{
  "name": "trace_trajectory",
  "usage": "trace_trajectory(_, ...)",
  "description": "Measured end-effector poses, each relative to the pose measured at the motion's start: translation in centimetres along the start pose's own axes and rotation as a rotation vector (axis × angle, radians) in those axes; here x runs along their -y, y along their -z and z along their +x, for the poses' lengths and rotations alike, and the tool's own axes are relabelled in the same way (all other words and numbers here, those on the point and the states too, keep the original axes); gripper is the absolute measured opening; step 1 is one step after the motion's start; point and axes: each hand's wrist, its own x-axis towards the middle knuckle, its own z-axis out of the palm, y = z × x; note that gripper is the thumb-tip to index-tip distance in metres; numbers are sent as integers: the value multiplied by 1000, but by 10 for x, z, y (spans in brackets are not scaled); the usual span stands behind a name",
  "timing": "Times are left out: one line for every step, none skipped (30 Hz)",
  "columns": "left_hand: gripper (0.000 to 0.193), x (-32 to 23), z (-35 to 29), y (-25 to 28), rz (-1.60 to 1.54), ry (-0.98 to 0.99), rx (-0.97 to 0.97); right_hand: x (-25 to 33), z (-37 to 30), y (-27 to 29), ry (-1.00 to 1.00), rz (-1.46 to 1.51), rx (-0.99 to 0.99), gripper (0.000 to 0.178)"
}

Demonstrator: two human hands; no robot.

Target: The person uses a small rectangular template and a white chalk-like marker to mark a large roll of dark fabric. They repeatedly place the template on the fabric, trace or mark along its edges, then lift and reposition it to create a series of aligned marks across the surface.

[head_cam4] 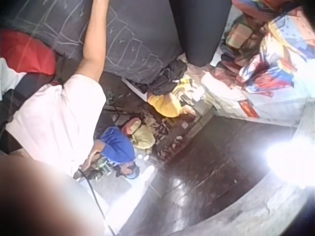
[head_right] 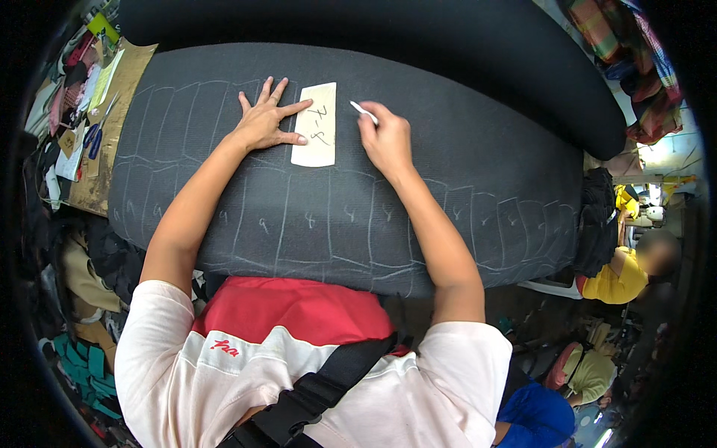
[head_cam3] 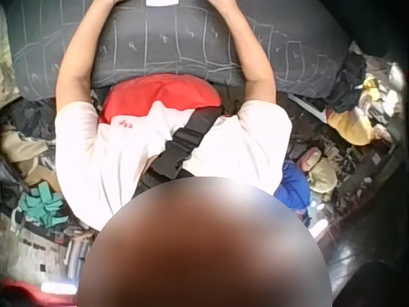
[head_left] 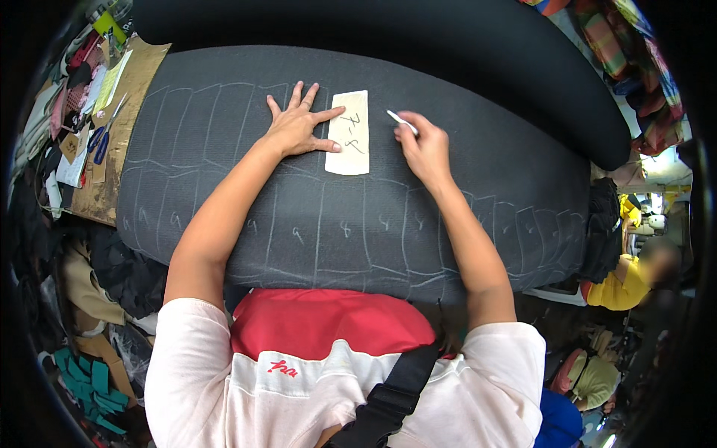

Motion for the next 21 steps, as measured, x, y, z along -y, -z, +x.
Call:
trace_trajectory(87, 0, 3, 0, -29, 14, 15, 1, 14, -10, 13, -19, 25, 21)
trace_trajectory(86, 1, 3, 0, -50, 22, 24, 2, 27, -22, 13, -16, 53, 20)
trace_trajectory(88, 2, 2, 1, -56, 19, 25, 2, 39, -32, -16, -13, 110, 20)
trace_trajectory(90, 4, 1, 1, -62, 17, 27, 2, 48, -43, 25, -34, 105, 20)
trace_trajectory(91, 6, 1, 2, -66, 19, 35, 2, 57, -53, 60, -55, 100, 19)
trace_trajectory(90, 7, 0, 2, -70, 11, 30, 3, 64, -62, 42, -35, 108, 20)
trace_trajectory(89, 7, 0, 2, -85, 3, 21, 4, 70, -71, 6, -28, 125, 21)
trace_trajectory(88, 7, 1, 2, -94, 6, 21, 5, 75, -77, 21, -66, 129, 20)
trace_trajectory(87, 7, 1, 1, -104, 10, 22, 6, 78, -83, 29, -100, 156, 20)
trace_trajectory(87, 6, 2, 1, -104, 19, 18, 8, 81, -88, 29, -142, 182, 21)
trace_trajectory(87, 6, 2, 1, -103, 24, 17, 10, 83, -91, 16, -198, 203, 21)
trace_trajectory(87, 5, 2, 1, -102, 27, 15, 11, 85, -92, -3, -220, 175, 18)
trace_trajectory(87, 4, 2, 1, -100, 32, 19, 11, 87, -91, -21, -270, 145, 18)
trace_trajectory(87, 4, 3, 2, -102, 33, 13, 10, 89, -88, -34, -319, 117, 18)
trace_trajectory(87, 3, 2, 3, -103, 35, 14, 9, 90, -85, -47, -366, 103, 17)
trace_trajectory(88, 2, 2, 3, -103, 36, 15, 6, 92, -80, -103, -389, 37, 17)
trace_trajectory(88, 1, 2, 4, -100, 36, 11, 2, 93, -75, -144, -421, -37, 16)
trace_trajectory(89, 1, 2, 4, -96, 38, 5, -2, 93, -70, -157, -428, -50, 16)
trace_trajectory(89, 0, 1, 5, -94, 41, 7, -4, 92, -67, -103, -377, -40, 16)
trace_trajectory(90, 0, 1, 5, -82, 40, 9, -7, 90, -65, -47, -344, -63, 16)
trace_trajectory(91, 0, 2, 5, -74, 41, 19, -8, 88, -64, 6, -314, -70, 16)
